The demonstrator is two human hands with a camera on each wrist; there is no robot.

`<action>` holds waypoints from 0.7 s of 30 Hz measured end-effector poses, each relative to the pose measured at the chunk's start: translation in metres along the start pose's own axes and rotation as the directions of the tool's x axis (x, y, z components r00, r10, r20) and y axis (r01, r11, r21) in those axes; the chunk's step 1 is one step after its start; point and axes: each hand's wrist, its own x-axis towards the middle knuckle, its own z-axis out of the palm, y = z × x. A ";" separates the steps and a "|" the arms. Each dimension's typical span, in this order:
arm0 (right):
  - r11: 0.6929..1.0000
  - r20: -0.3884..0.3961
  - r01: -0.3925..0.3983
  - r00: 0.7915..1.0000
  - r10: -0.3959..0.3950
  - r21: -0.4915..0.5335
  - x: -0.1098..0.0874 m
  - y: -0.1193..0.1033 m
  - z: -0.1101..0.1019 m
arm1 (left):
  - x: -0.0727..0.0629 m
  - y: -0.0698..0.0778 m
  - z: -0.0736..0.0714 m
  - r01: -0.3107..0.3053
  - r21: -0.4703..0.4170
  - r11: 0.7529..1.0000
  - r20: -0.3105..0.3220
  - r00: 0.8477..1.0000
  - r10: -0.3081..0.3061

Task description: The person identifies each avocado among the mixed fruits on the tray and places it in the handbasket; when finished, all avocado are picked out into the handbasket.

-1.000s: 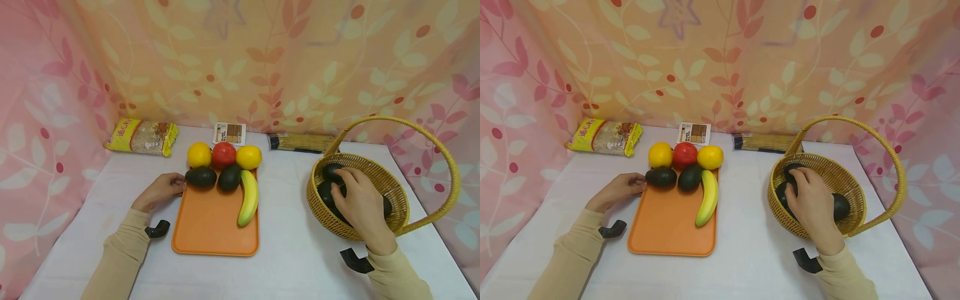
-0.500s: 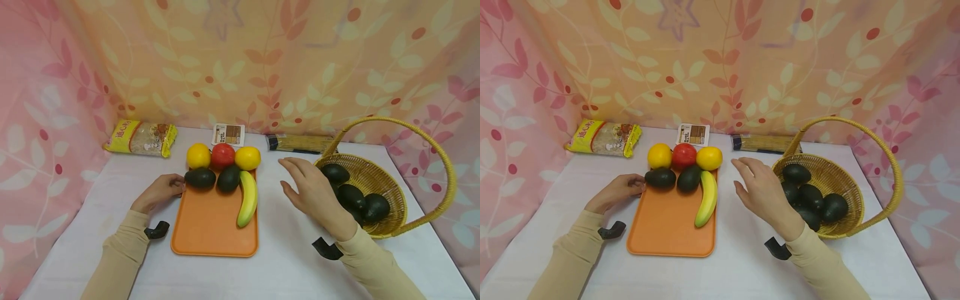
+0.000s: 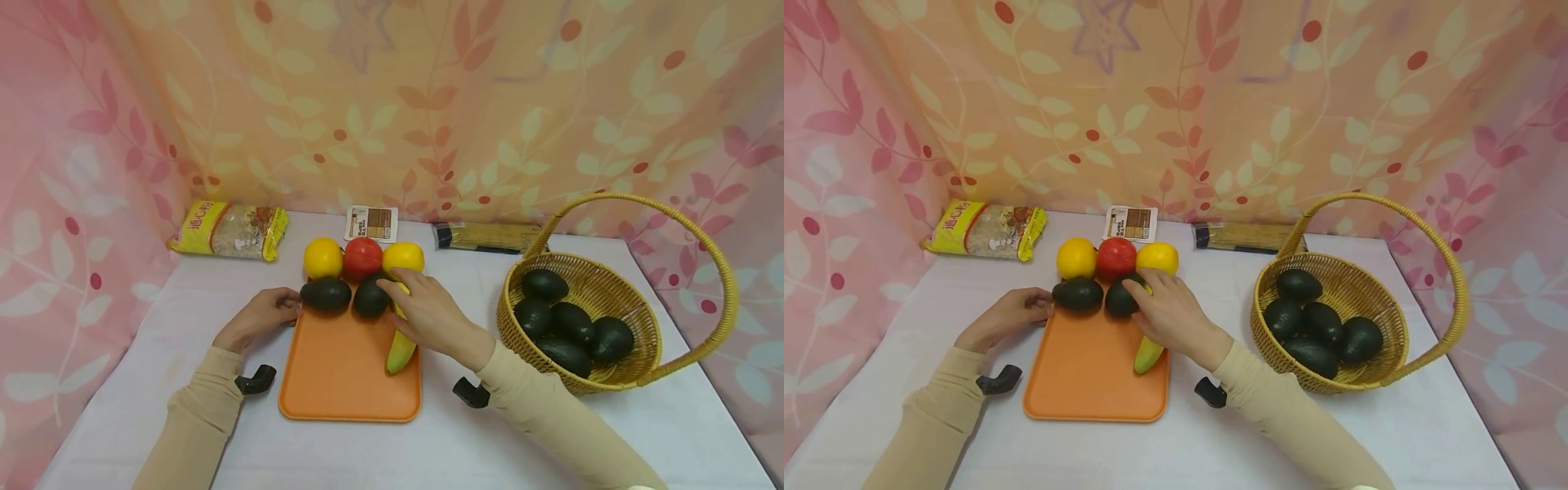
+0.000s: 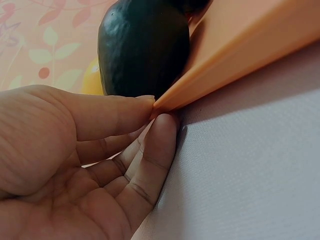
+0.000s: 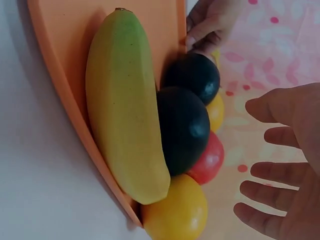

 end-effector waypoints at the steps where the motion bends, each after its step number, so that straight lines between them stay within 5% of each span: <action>1: 1.000 0.009 0.001 1.000 -0.001 0.000 0.003 -0.001 0.003 | -0.001 0.000 0.000 -0.001 -0.002 1.000 0.004 1.000 0.001; 10: 0.999 0.119 0.036 0.992 -0.036 0.008 0.014 -0.007 0.023 | -0.002 0.001 0.000 0.002 -0.009 1.000 -0.001 1.000 -0.002; 21: 0.997 0.120 0.076 0.990 -0.071 -0.035 0.016 -0.010 0.034 | 0.000 -0.001 0.000 -0.009 -0.015 1.000 0.005 1.000 0.009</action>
